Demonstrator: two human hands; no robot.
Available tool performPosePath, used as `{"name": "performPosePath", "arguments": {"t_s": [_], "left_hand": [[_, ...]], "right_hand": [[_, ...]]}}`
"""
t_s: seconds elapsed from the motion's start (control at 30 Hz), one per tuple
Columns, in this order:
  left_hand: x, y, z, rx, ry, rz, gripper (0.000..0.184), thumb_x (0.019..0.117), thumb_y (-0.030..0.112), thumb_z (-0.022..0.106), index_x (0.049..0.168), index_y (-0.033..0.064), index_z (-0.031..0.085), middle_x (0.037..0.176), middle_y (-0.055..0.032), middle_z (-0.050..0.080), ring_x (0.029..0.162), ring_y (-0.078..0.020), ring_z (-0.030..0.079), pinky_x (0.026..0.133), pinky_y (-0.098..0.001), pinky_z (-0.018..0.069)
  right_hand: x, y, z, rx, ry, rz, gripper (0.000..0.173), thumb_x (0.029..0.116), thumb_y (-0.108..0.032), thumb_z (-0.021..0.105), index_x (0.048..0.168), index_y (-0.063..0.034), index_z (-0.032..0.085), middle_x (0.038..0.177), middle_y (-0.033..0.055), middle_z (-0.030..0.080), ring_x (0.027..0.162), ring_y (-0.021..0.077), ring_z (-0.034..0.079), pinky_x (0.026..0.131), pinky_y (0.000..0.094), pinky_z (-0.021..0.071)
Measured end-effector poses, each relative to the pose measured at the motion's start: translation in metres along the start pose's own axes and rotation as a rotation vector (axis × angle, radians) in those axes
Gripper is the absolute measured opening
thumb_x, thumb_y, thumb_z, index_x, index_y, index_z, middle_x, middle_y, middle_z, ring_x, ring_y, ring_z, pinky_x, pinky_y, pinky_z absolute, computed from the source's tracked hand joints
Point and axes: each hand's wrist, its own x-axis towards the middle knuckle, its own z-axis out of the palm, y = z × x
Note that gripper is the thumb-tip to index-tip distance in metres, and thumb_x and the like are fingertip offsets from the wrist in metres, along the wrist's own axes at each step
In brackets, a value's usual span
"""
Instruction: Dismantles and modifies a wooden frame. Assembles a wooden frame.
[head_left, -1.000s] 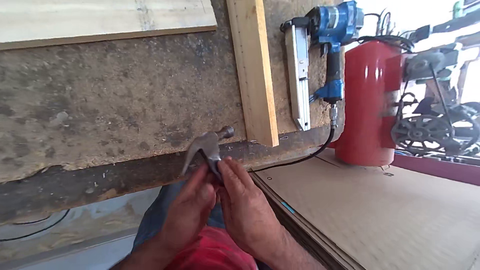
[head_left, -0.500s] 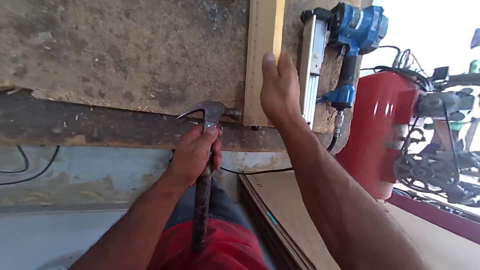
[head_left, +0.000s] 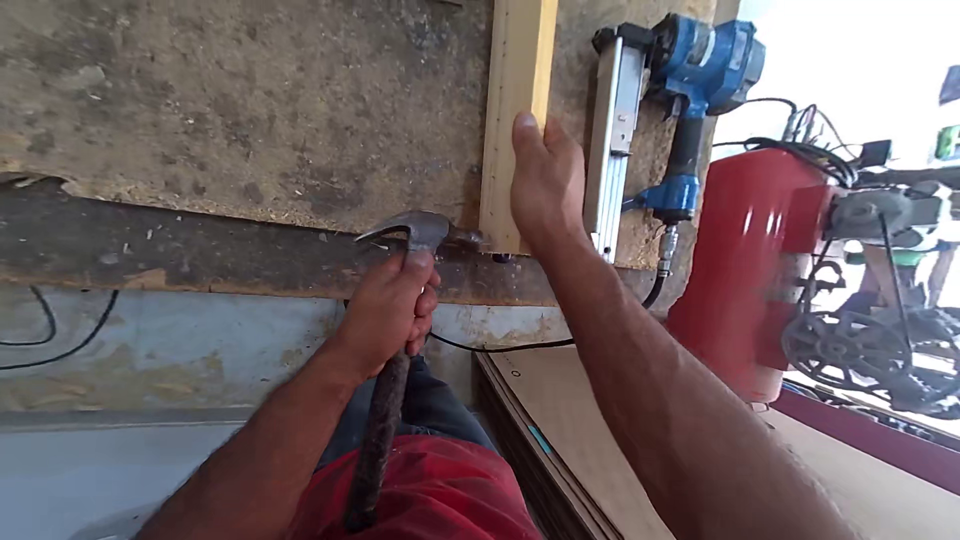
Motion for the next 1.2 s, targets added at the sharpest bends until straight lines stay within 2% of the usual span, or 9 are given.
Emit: {"name": "performPosePath", "arguments": {"t_s": [0.13, 0.27, 0.43, 0.57, 0.7, 0.83, 1.0, 1.13, 1.2], "left_hand": [[0.002, 0.012, -0.012, -0.042, 0.11, 0.018, 0.043, 0.1119, 0.047, 0.03, 0.106, 0.0119, 0.054, 0.061, 0.0034, 0.04, 0.039, -0.0072, 0.036, 0.035, -0.0244, 0.0421], [-0.002, 0.012, 0.003, 0.053, 0.009, -0.009, 0.042, 0.1117, 0.046, 0.033, 0.107, 0.0101, 0.055, 0.063, 0.0008, 0.043, 0.039, -0.0085, 0.037, 0.034, -0.0249, 0.0424], [-0.002, 0.008, -0.01, -0.082, 0.216, 0.074, 0.042, 0.1118, 0.048, 0.03, 0.106, 0.0141, 0.055, 0.062, 0.0046, 0.041, 0.04, -0.0075, 0.037, 0.036, -0.0249, 0.0425], [-0.005, -0.002, 0.001, 0.016, 0.044, -0.008, 0.041, 0.1116, 0.045, 0.034, 0.109, 0.0098, 0.055, 0.063, 0.0014, 0.043, 0.039, -0.008, 0.038, 0.034, -0.0251, 0.0426], [0.002, 0.009, -0.016, -0.06, 0.25, 0.036, 0.042, 0.1112, 0.05, 0.031, 0.107, 0.015, 0.054, 0.062, 0.0056, 0.04, 0.04, -0.0065, 0.036, 0.036, -0.024, 0.0405], [-0.006, -0.002, 0.013, -0.017, 0.075, 0.08, 0.043, 0.1121, 0.045, 0.032, 0.109, 0.0091, 0.055, 0.061, 0.0014, 0.043, 0.038, -0.0093, 0.039, 0.035, -0.027, 0.0442], [-0.002, 0.0, -0.004, -0.14, 0.29, 0.075, 0.041, 0.1114, 0.049, 0.032, 0.104, 0.0147, 0.053, 0.061, 0.0056, 0.04, 0.039, -0.0066, 0.036, 0.035, -0.0247, 0.0427], [-0.005, -0.014, 0.016, -0.068, 0.077, 0.038, 0.043, 0.1118, 0.046, 0.033, 0.108, 0.009, 0.055, 0.061, 0.002, 0.042, 0.038, -0.0083, 0.037, 0.035, -0.0257, 0.043], [-0.001, -0.012, 0.01, -0.119, 0.16, 0.067, 0.041, 0.1117, 0.046, 0.034, 0.107, 0.0114, 0.055, 0.061, 0.0034, 0.042, 0.039, -0.0077, 0.037, 0.035, -0.0249, 0.0427]], "right_hand": [[-0.001, -0.001, -0.001, -0.052, -0.01, 0.017, 0.037, 0.1107, -0.038, 0.039, 0.109, -0.0111, 0.065, 0.084, 0.0035, 0.065, 0.08, 0.016, 0.067, 0.071, 0.0408, 0.0557], [-0.001, -0.001, 0.0, -0.061, -0.013, 0.018, 0.038, 0.1108, -0.039, 0.039, 0.11, -0.0109, 0.065, 0.083, 0.0038, 0.065, 0.078, 0.0161, 0.068, 0.069, 0.0412, 0.056], [-0.002, -0.002, -0.001, -0.087, -0.014, 0.025, 0.039, 0.111, -0.04, 0.038, 0.114, -0.0112, 0.064, 0.085, 0.0043, 0.065, 0.08, 0.0171, 0.067, 0.07, 0.0418, 0.0558], [-0.001, -0.001, -0.001, -0.086, -0.01, 0.01, 0.038, 0.1109, -0.038, 0.039, 0.112, -0.0109, 0.065, 0.084, 0.0042, 0.065, 0.08, 0.0162, 0.068, 0.071, 0.0408, 0.056], [-0.003, -0.004, -0.003, -0.088, -0.002, 0.023, 0.037, 0.1108, -0.038, 0.04, 0.11, -0.011, 0.065, 0.082, 0.0035, 0.063, 0.077, 0.0167, 0.066, 0.068, 0.0407, 0.0541], [-0.003, -0.005, -0.003, -0.117, -0.01, 0.023, 0.038, 0.1107, -0.04, 0.039, 0.109, -0.0112, 0.064, 0.081, 0.0038, 0.063, 0.075, 0.0175, 0.066, 0.067, 0.0424, 0.0546], [-0.003, -0.003, -0.003, -0.103, 0.002, 0.01, 0.037, 0.1106, -0.039, 0.04, 0.111, -0.0112, 0.065, 0.081, 0.0034, 0.063, 0.076, 0.017, 0.065, 0.067, 0.0413, 0.0536], [-0.003, -0.003, -0.003, -0.094, 0.003, 0.022, 0.037, 0.1105, -0.039, 0.041, 0.111, -0.0112, 0.065, 0.084, 0.0039, 0.064, 0.079, 0.0169, 0.066, 0.07, 0.0415, 0.0548], [-0.002, -0.003, -0.004, -0.102, 0.01, 0.017, 0.036, 0.1105, -0.038, 0.041, 0.113, -0.0114, 0.066, 0.084, 0.0042, 0.065, 0.079, 0.0172, 0.066, 0.07, 0.042, 0.0543]]}}
